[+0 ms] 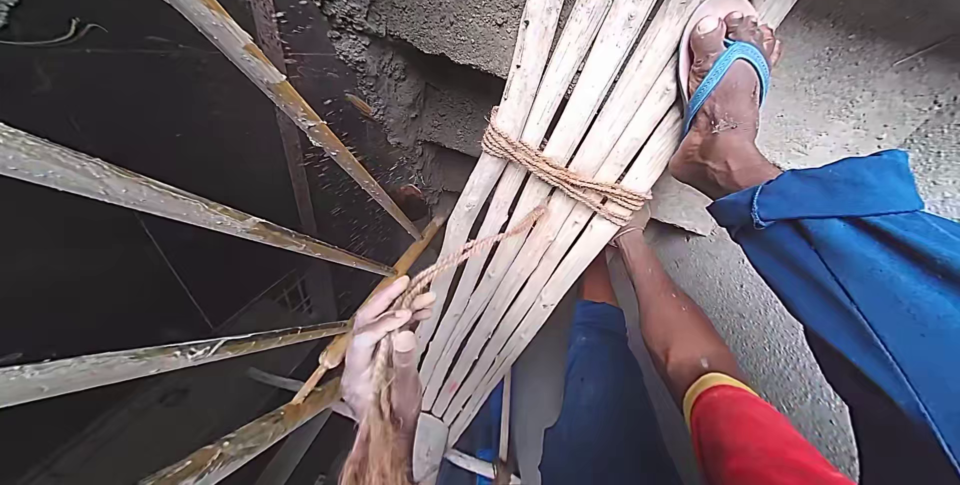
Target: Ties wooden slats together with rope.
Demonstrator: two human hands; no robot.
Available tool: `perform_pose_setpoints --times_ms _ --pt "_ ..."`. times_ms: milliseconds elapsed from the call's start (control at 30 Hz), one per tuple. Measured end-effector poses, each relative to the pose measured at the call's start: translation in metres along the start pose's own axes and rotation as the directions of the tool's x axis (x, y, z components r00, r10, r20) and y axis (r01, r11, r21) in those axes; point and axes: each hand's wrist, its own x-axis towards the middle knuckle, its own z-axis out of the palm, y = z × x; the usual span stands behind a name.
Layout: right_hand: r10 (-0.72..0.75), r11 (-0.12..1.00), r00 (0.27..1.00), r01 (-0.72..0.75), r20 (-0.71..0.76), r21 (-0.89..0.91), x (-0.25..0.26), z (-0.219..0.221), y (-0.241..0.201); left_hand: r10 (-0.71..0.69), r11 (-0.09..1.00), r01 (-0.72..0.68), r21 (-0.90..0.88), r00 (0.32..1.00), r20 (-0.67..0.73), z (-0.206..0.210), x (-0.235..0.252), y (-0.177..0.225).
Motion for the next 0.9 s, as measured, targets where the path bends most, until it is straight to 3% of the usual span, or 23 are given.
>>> perform_pose_setpoints --times_ms 33,67,100,167,200,300,367,433,500,600,700,800,833,900 --pt "-0.182 0.983 0.946 0.183 -0.267 -0.021 0.054 0.007 0.060 -0.034 0.999 0.035 -0.024 0.999 0.028 0.000 0.000 -0.002" --pt "-0.281 0.959 0.857 0.261 -0.432 -0.107 0.096 0.005 0.099 -0.071 0.996 0.074 -0.043 0.996 0.057 0.002 0.002 -0.006" --pt "-0.307 0.948 0.822 0.218 -0.480 -0.231 0.116 -0.006 0.120 -0.104 0.993 0.108 -0.056 0.992 0.078 0.006 0.003 -0.010" --pt "-0.273 0.894 0.852 0.054 -0.446 -0.444 0.109 -0.027 0.129 -0.125 0.991 0.129 -0.036 0.987 0.104 0.014 0.006 -0.015" --pt "-0.282 0.870 0.865 0.049 -0.415 -0.491 0.101 -0.030 0.124 -0.107 0.994 0.109 -0.021 0.990 0.090 0.020 0.013 -0.021" --pt "-0.416 0.824 0.877 0.253 -0.238 -0.507 0.058 -0.035 0.152 -0.145 0.988 0.146 0.058 0.989 -0.027 0.028 0.013 -0.025" --pt "-0.498 0.785 0.859 0.387 -0.120 -0.484 0.026 -0.033 0.150 -0.266 0.946 0.279 0.167 0.959 -0.093 0.035 0.015 -0.020" --pt "-0.455 0.749 0.890 0.367 -0.025 -0.551 -0.005 -0.034 0.135 -0.386 0.893 0.409 0.188 0.911 -0.148 0.040 0.007 -0.015" --pt "-0.322 0.703 0.947 0.238 -0.002 -0.670 -0.031 -0.038 0.110 -0.492 0.850 0.511 0.127 0.856 -0.158 0.043 -0.011 -0.003" --pt "-0.164 0.669 0.985 0.072 -0.052 -0.740 -0.087 -0.044 0.063 -0.562 0.822 0.557 0.120 0.827 0.012 0.049 -0.042 0.000" --pt "-0.151 0.486 0.988 0.102 0.031 -0.868 -0.157 -0.035 0.063 -0.591 0.803 0.523 0.286 0.761 0.267 0.071 -0.081 0.002" --pt "-0.186 0.281 0.966 0.229 0.181 -0.932 -0.219 -0.021 0.074 -0.509 0.853 0.313 0.419 0.677 0.531 0.115 -0.094 0.020" --pt "-0.232 0.260 0.946 0.287 0.229 -0.922 -0.235 -0.017 0.063 -0.448 0.879 0.218 0.423 0.679 0.581 0.134 -0.084 0.019" --pt "-0.256 0.333 0.931 0.337 0.260 -0.881 -0.253 -0.030 0.066 -0.373 0.906 0.125 0.404 0.686 0.625 0.178 -0.102 0.022"
